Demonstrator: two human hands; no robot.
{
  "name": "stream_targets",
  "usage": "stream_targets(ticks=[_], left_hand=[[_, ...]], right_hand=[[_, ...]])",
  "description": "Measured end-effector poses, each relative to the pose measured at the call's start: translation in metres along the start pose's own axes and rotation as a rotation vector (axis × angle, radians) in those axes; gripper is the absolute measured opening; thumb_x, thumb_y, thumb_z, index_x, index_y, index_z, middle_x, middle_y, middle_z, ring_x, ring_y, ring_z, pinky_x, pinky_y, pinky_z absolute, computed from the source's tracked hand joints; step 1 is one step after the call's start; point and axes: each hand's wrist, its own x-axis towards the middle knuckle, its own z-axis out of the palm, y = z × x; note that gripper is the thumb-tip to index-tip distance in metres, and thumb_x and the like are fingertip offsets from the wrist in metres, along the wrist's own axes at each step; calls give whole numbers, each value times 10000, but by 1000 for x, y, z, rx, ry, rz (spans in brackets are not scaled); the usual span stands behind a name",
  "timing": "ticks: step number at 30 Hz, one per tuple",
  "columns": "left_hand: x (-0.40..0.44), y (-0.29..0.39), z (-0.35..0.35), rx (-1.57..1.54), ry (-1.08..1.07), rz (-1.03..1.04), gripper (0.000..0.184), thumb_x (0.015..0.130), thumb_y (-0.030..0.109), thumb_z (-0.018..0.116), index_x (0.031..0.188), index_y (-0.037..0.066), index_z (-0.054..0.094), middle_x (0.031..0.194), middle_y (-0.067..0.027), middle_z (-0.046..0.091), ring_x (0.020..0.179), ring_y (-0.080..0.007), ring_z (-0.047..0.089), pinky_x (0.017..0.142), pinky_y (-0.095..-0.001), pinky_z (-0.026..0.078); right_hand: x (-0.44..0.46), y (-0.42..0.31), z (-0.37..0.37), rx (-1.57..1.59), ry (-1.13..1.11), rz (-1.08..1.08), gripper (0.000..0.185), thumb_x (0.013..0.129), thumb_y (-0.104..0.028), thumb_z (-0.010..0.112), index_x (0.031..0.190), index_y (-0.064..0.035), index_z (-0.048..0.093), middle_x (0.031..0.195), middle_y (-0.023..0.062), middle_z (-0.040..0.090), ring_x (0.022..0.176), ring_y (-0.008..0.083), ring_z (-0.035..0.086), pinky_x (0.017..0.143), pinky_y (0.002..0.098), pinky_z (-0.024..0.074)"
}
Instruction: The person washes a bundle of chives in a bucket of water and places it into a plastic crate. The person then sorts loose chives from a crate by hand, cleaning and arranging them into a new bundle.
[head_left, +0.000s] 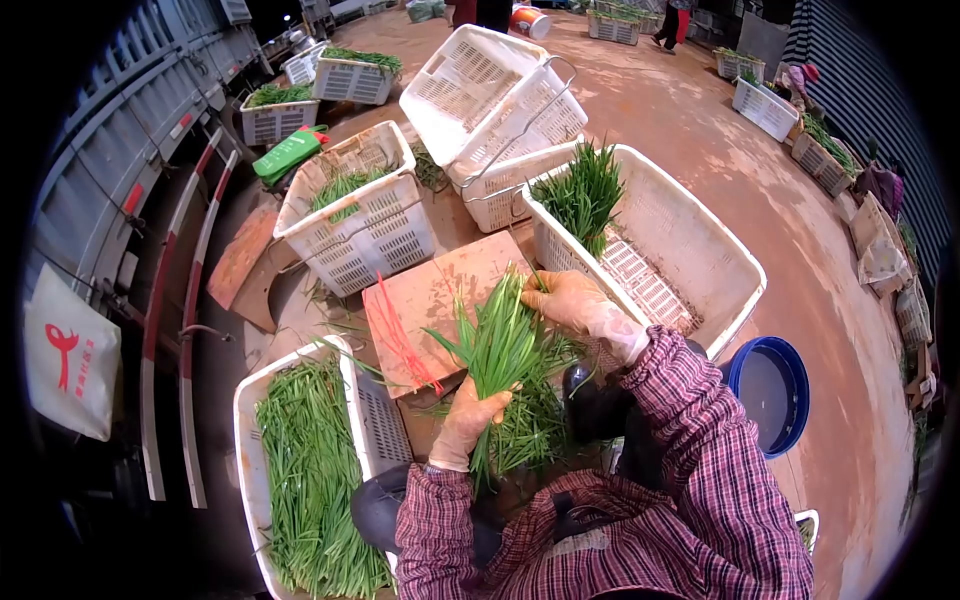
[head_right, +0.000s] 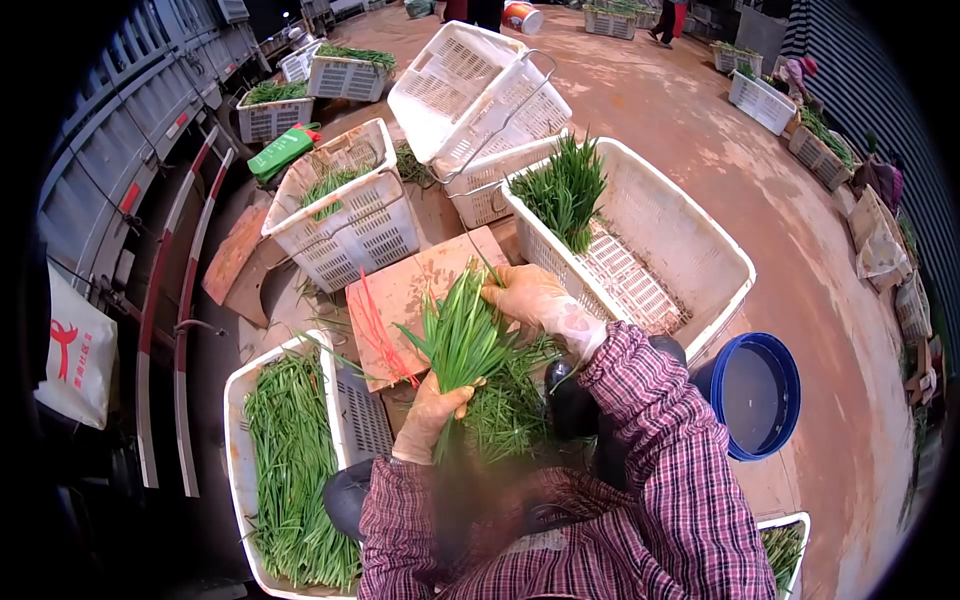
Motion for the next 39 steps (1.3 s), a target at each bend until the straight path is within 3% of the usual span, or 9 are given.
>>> stream_targets(ticks=[6, 11, 21, 25, 27, 30, 32, 35, 39], left_hand=[[1, -6, -12, -51, 31, 28, 328, 884, 107, 690, 1181, 5, 594, 979, -42, 657, 606, -66, 500, 537, -216, 430], [2, -5, -17, -39, 69, 32, 303, 893, 112, 687, 1166, 16, 599, 980, -37, 658, 606, -65, 504, 530, -222, 427], [11, -18, -10, 0, 86, -54, 330, 913, 68, 663, 1230, 37, 576, 1022, -18, 646, 652, -63, 524, 530, -212, 445], [7, -14, -8, 69, 127, -100, 446, 923, 31, 640, 1351, 75, 522, 1047, 12, 627, 705, -50, 524, 541, -208, 451], [13, -21, -17, 113, 94, -95, 504, 930, 38, 635, 1409, 91, 488, 1061, 21, 616, 721, -30, 505, 543, -196, 441], [18, -33, -22, 220, 68, -17, 529, 934, 27, 621, 1436, 72, 461, 1153, 28, 621, 788, -77, 558, 618, -260, 498], [22, -54, -30, 549, 98, 280, 537, 931, 77, 616, 1444, 74, 457, 1178, -60, 681, 880, -228, 665, 758, -368, 535], [-3, 0, -13, 857, 157, -38, 556, 908, 146, 618, 1440, 95, 466, 1174, -192, 688, 1038, -377, 668, 893, -440, 504], [2, 4, -6, 803, 142, -20, 596, 889, 233, 610, 1463, 165, 466, 1133, -256, 657, 1072, -412, 633, 890, -448, 500]], right_hand=[[37, 25, -22, -94, 360, -126, 357, 974, -416, 566, 1135, -110, 654, 959, 182, 716, 935, 375, 674, 847, 454, 503], [48, 51, -70, 619, 539, -216, 233, 1027, -258, 566, 990, -37, 632, 709, 8, 623, 530, 70, 546, 483, 228, 420], [36, 62, 27, 332, -49, -195, 461, 947, -315, 719, 1323, -74, 606, 943, 31, 711, 758, 76, 613, 667, 240, 493], [33, 26, 16, 202, -40, 71, 282, 990, -329, 655, 1099, -70, 682, 783, -18, 647, 693, 81, 567, 630, 252, 463], [49, 46, 17, 129, 33, -39, 271, 1017, -338, 608, 1046, -77, 677, 727, -13, 611, 625, 95, 536, 578, 270, 430], [39, 29, -3, -6, -21, -45, 263, 1023, -336, 592, 1033, -83, 662, 727, -10, 614, 625, 99, 540, 579, 281, 436], [65, 59, -10, -54, 308, -161, 259, 1028, -330, 580, 1006, -80, 639, 717, -13, 606, 599, 89, 538, 556, 265, 435], [60, 47, -33, 383, 233, -39, 289, 1004, -343, 590, 930, -69, 643, 649, -4, 577, 542, 82, 510, 530, 236, 420], [51, 31, -3, -24, -4, -151, 440, 956, -490, 637, 1069, -67, 677, 731, 28, 630, 607, 127, 584, 575, 280, 467]])
